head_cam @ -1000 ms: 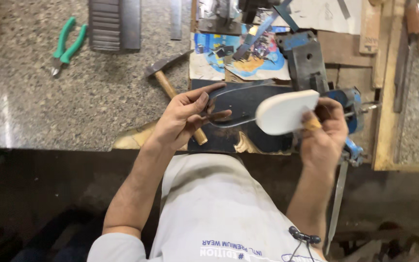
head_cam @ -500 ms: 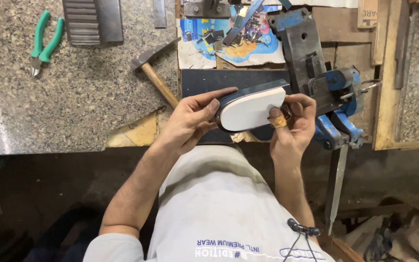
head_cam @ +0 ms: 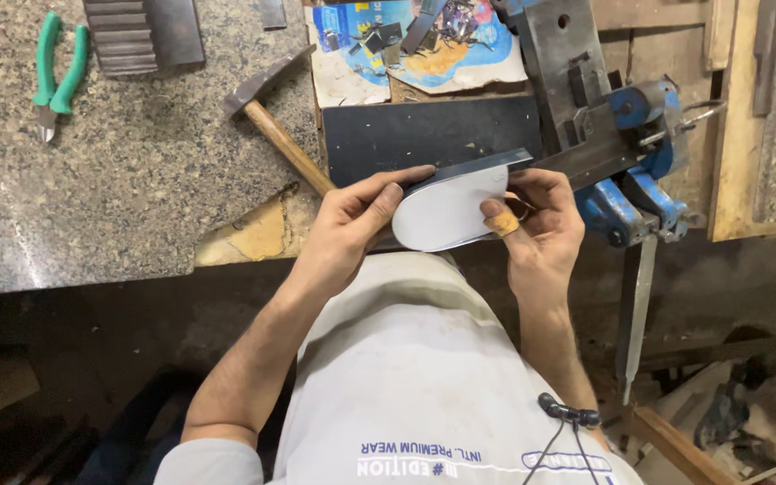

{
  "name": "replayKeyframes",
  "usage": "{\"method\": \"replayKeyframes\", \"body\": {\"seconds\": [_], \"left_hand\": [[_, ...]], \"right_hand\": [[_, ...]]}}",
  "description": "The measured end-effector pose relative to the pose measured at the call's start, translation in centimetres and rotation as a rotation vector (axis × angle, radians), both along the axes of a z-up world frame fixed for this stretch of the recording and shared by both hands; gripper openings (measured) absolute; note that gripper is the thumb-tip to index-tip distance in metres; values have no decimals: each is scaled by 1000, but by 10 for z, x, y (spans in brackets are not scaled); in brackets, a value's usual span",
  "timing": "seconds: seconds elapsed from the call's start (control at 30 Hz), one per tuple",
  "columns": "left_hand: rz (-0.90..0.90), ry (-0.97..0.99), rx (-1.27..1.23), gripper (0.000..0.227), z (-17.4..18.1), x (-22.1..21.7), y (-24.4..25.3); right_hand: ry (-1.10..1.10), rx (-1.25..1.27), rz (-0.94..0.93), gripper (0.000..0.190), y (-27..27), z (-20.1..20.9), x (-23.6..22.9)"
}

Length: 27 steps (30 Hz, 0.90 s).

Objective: The person uses a manual bending machine to shape a curved metal strip. They repeatedly position the strip in the machine, operate the lever to bend it, and inspect the curvature. The person also uses a hammer to tap the metal strip on a workbench to refine its shape.

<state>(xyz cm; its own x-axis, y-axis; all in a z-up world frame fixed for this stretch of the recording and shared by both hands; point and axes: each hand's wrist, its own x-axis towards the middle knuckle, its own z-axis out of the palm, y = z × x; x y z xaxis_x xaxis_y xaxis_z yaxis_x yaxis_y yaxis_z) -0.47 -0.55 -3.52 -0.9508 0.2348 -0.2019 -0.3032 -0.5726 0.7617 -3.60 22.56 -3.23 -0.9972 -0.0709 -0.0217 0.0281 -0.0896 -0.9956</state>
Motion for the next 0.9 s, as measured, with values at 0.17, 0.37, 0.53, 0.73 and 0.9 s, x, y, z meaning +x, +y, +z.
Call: {"method": "replayKeyframes", "body": {"seconds": [0.17,0.37,0.53,0.73,0.9], "left_hand": [[-15,82,-270,36,13,2,-1],[-12,78,-346,32,20,4,0],[-33,33,-353,34,14,1,3],[-53,-95,-272,37,7,-5,6],[-160,-334,48,32,-20,-15,8]], "right_hand": [[-45,9,2,37,-4,8,9],[-36,86,12,36,-2,12,13],[-81,75,46,36,0,2,13],[-102,22,59,34,1,-14,10],[-73,30,103,36,9,-32,5]]}}
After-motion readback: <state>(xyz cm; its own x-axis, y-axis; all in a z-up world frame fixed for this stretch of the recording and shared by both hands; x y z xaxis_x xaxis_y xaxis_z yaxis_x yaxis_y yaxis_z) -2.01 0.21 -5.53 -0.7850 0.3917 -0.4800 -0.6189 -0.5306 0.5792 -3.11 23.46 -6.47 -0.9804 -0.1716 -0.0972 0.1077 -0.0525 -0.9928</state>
